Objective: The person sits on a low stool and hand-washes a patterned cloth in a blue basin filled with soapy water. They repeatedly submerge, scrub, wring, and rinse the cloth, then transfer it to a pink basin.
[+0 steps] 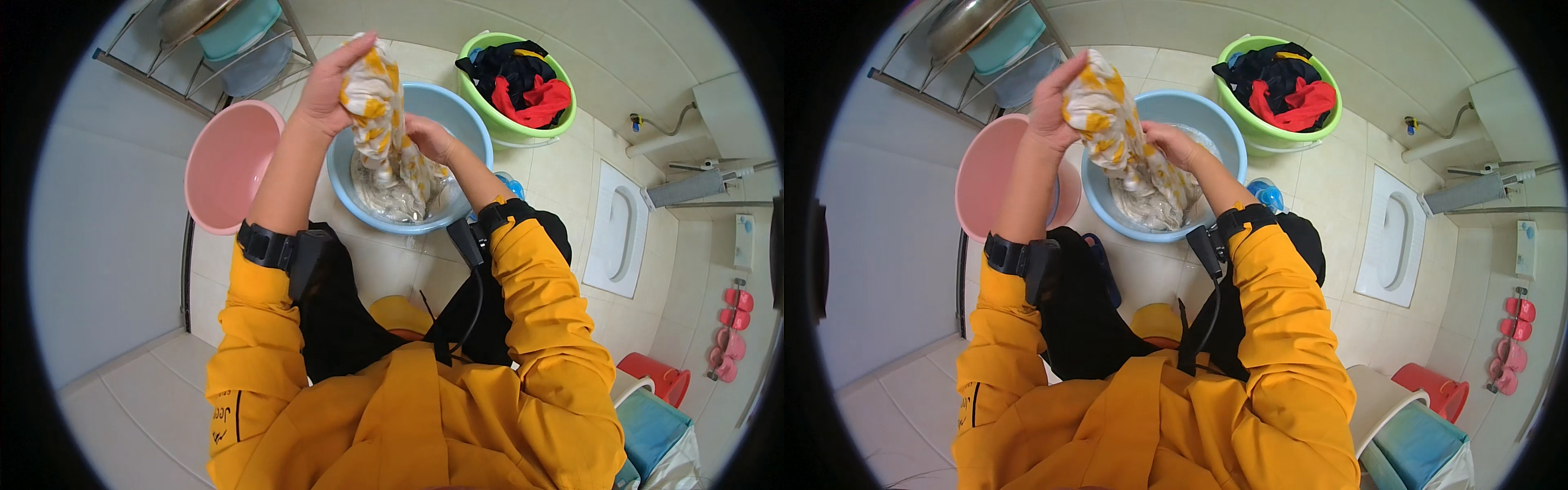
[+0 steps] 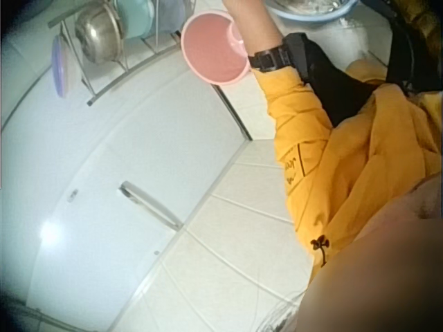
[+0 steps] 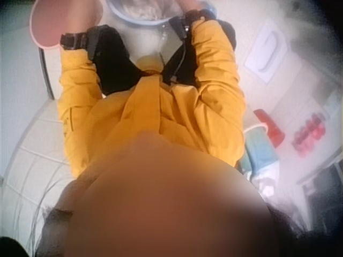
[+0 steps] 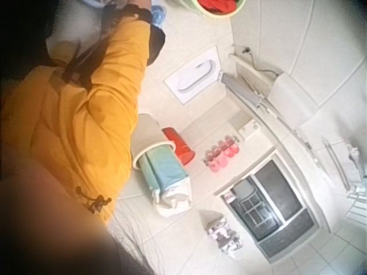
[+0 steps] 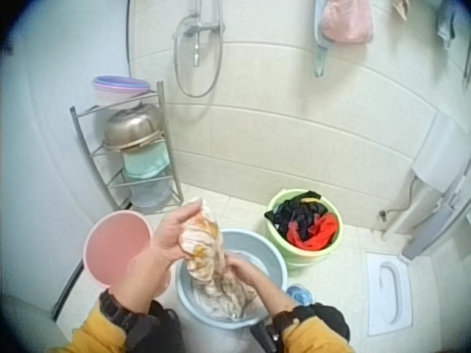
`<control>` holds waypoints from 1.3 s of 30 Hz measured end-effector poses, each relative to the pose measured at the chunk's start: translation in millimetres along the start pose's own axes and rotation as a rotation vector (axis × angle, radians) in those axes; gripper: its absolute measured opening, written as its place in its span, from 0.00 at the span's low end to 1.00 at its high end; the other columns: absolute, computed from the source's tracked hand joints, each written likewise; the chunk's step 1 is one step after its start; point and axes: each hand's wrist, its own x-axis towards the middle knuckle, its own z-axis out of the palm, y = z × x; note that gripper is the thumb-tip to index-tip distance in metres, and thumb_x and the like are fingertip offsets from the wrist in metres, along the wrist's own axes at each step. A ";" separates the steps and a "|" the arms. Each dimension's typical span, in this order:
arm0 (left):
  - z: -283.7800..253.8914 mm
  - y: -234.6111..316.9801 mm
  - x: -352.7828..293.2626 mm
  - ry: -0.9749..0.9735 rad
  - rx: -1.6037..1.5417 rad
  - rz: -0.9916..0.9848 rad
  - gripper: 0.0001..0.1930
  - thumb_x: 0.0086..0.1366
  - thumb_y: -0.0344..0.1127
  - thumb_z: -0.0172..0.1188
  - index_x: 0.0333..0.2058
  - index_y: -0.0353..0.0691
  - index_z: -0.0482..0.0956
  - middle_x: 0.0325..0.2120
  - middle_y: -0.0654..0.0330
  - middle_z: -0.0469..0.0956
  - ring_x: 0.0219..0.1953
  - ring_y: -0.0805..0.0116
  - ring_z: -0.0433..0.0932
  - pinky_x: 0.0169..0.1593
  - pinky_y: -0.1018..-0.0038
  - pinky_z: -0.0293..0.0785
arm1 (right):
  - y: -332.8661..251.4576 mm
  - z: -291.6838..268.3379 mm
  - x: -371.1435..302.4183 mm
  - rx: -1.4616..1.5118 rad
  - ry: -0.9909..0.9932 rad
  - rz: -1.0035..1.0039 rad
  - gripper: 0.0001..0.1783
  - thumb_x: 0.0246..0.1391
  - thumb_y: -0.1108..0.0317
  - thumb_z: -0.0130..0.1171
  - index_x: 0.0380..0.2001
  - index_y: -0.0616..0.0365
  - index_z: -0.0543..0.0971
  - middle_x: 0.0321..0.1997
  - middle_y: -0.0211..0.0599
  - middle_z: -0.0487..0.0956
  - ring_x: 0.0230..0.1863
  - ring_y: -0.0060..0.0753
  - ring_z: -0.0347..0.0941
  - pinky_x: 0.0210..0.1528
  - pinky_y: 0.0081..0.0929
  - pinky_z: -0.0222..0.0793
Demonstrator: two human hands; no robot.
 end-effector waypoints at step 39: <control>-54.4 -92.4 37.2 0.133 0.636 -0.110 0.16 0.56 0.48 0.50 0.32 0.41 0.70 0.27 0.61 0.72 0.31 0.67 0.72 0.35 0.75 0.68 | -83.3 27.1 -1.8 -0.828 0.854 -0.317 0.21 0.50 0.55 0.48 0.13 0.59 0.70 0.15 0.33 0.70 0.14 0.30 0.61 0.18 0.28 0.58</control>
